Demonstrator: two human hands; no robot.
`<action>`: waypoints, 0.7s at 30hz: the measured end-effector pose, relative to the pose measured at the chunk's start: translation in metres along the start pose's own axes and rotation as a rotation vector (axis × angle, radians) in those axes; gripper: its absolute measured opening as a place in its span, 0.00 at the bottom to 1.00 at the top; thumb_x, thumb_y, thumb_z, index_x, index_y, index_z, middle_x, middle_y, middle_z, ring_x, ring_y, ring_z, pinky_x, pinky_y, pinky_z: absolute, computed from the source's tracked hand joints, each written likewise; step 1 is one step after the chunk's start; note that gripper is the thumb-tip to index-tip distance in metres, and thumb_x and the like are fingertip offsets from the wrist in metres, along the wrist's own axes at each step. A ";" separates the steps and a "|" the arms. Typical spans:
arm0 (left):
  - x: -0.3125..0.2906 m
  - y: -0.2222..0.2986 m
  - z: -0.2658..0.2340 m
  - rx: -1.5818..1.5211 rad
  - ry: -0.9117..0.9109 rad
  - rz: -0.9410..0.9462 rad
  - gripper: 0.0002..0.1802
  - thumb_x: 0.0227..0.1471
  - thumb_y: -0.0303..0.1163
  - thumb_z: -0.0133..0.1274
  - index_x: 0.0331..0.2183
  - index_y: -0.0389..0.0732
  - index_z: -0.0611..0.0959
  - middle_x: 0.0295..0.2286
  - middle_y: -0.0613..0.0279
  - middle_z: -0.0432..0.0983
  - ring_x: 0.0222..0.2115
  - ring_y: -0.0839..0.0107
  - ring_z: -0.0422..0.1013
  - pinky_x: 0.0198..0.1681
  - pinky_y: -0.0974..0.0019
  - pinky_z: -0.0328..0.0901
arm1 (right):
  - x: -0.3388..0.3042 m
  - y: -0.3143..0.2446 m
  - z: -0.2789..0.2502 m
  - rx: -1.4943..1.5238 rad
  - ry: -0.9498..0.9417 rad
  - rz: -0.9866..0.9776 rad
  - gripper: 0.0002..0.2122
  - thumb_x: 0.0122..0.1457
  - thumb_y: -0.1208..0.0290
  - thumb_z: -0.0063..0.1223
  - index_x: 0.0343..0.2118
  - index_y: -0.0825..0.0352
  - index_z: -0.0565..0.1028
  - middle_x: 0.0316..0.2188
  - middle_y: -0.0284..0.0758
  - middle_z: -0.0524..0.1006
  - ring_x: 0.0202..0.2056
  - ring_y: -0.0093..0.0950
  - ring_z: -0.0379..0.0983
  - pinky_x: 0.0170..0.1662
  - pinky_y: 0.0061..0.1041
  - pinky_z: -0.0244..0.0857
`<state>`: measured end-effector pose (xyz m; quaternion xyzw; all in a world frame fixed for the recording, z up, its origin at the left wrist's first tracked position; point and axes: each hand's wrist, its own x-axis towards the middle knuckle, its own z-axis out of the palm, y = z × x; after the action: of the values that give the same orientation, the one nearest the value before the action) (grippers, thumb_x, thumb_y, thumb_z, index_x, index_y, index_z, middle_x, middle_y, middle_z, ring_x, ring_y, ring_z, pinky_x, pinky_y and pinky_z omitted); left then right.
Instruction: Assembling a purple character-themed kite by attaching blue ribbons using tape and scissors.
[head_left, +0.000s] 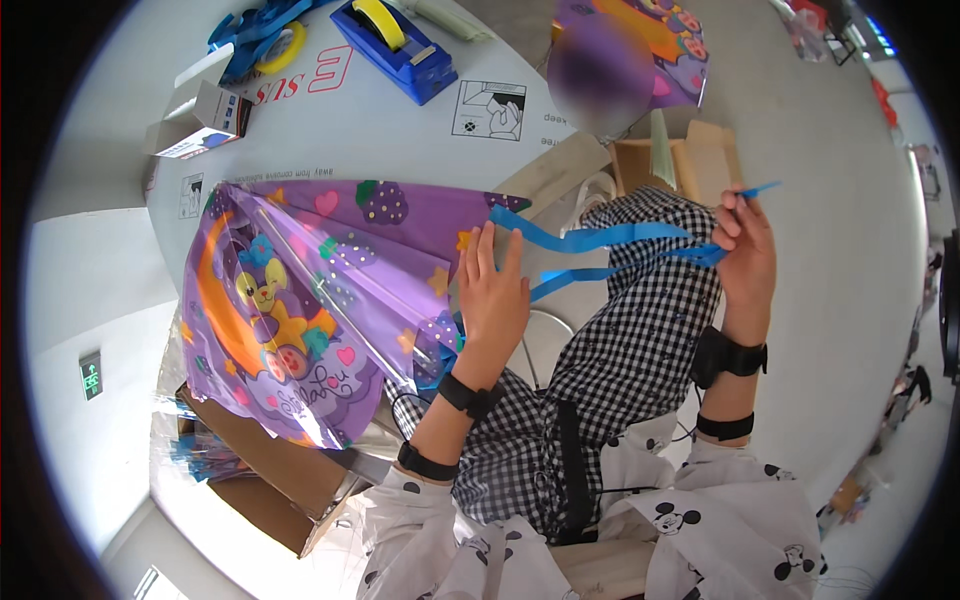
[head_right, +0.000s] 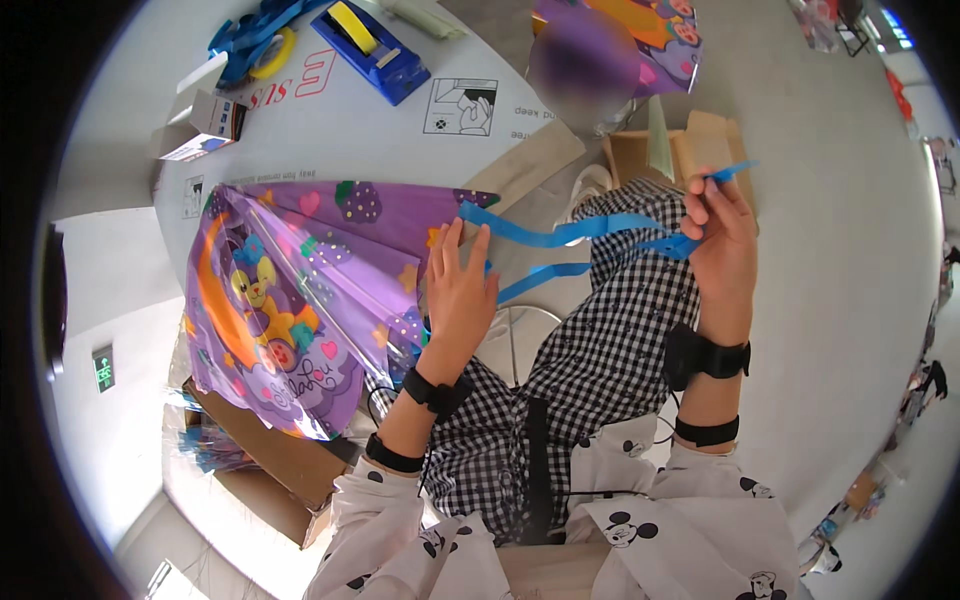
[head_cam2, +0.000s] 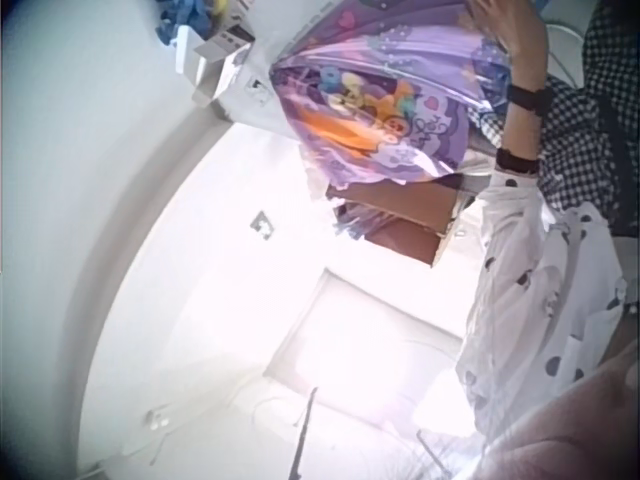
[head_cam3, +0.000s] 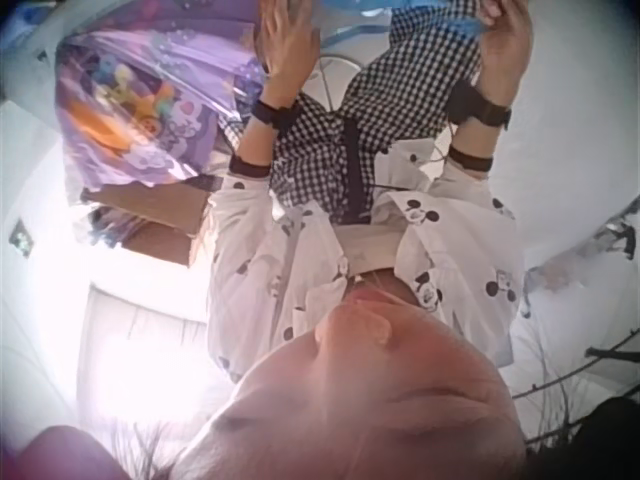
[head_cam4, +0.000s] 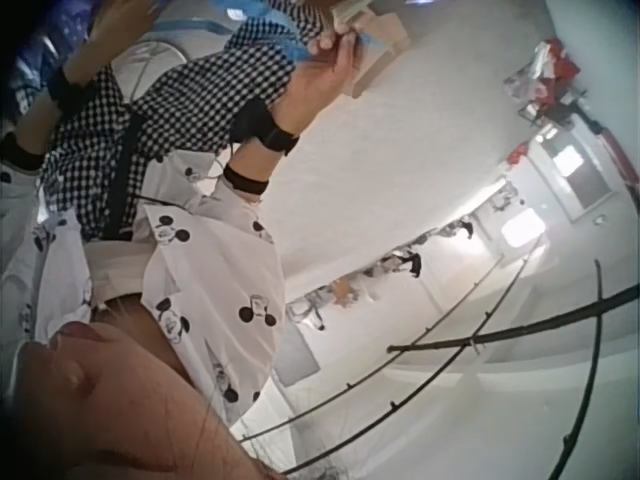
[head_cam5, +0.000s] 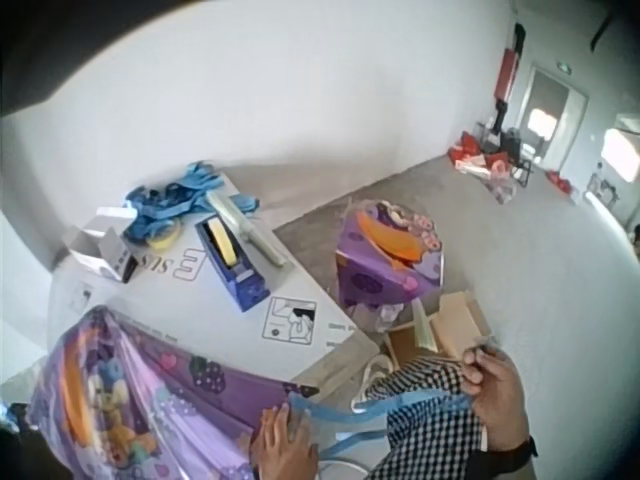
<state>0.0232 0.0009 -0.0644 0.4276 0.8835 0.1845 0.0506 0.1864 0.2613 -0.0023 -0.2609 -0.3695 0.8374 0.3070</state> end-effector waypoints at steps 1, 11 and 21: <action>-0.001 -0.001 -0.001 -0.008 -0.002 0.006 0.33 0.43 0.27 0.60 0.53 0.40 0.71 0.56 0.48 0.57 0.57 0.48 0.56 0.58 0.50 0.57 | 0.001 -0.008 0.007 0.056 -0.076 -0.038 0.11 0.63 0.78 0.43 0.46 0.71 0.70 0.35 0.34 0.72 0.27 0.17 0.64 0.26 0.14 0.60; 0.004 -0.025 -0.039 -0.443 -0.039 -0.231 0.26 0.43 0.21 0.56 0.48 0.35 0.73 0.48 0.49 0.69 0.49 0.53 0.67 0.52 0.56 0.63 | -0.003 -0.088 0.048 0.365 -0.455 -0.166 0.11 0.64 0.81 0.39 0.48 0.74 0.62 0.31 0.33 0.63 0.22 0.17 0.58 0.19 0.12 0.57; 0.082 -0.077 -0.040 -0.260 -0.003 0.062 0.23 0.40 0.21 0.58 0.43 0.39 0.76 0.40 0.56 0.72 0.45 0.54 0.67 0.49 0.56 0.64 | -0.080 -0.287 -0.145 0.210 -0.133 -0.375 0.14 0.60 0.86 0.38 0.50 0.78 0.60 0.35 0.36 0.63 0.28 0.23 0.61 0.32 0.18 0.62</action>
<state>-0.0946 0.0097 -0.0501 0.4446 0.8385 0.2982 0.1011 0.4286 0.4258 0.1522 -0.0982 -0.3416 0.8149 0.4578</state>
